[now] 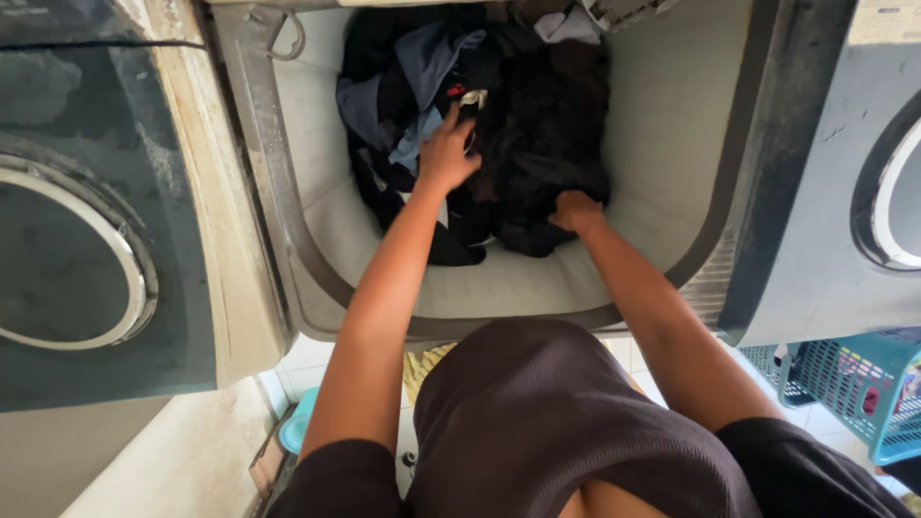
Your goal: The person reaches into the washing machine to handle clothes, swirling the water and items by hand before rearranging the clothing inside the tub.
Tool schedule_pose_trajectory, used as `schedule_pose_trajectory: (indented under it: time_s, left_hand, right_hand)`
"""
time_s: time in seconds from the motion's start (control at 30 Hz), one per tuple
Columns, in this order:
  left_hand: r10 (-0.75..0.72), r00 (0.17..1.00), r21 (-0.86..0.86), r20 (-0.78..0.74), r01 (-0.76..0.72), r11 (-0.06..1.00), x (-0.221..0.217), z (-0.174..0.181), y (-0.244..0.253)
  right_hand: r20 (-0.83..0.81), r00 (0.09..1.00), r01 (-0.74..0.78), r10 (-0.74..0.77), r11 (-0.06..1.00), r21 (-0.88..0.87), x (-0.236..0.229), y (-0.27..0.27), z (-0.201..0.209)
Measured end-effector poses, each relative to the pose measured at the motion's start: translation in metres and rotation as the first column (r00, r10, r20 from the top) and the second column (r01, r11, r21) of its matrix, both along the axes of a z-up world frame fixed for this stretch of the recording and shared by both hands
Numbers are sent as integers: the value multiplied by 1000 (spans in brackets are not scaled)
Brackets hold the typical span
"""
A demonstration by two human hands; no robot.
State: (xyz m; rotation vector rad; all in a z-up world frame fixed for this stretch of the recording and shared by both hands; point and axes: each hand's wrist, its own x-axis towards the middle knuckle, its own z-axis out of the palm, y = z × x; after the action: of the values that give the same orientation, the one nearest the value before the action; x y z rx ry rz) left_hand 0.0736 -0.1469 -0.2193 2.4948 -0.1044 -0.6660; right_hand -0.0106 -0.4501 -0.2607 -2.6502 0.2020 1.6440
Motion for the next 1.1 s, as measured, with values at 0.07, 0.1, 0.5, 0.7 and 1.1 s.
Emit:
schedule_pose_trajectory:
  time_s: [0.07, 0.1, 0.5, 0.7, 1.1]
  left_hand:
    - [-2, 999, -1, 52, 2, 1000, 30, 5, -5]
    - [-7, 1000, 30, -27, 8, 1000, 45, 7, -9]
    - [-25, 921, 202, -389, 112, 973, 15, -35, -1]
    - [-107, 821, 264, -560, 299, 917, -71, -1, 12]
    - [-165, 582, 212, -796, 524, 825, -75, 16, 1]
  right_hand:
    - [0, 1000, -6, 6, 1000, 20, -1, 0, 2]
    - [0, 1000, -10, 10, 1000, 24, -1, 1, 4]
    - [420, 902, -188, 96, 965, 183, 0, 56, 67]
    - [649, 752, -461, 117, 797, 390, 8, 94, 94]
    - [530, 784, -343, 323, 937, -63, 95, 4, 61]
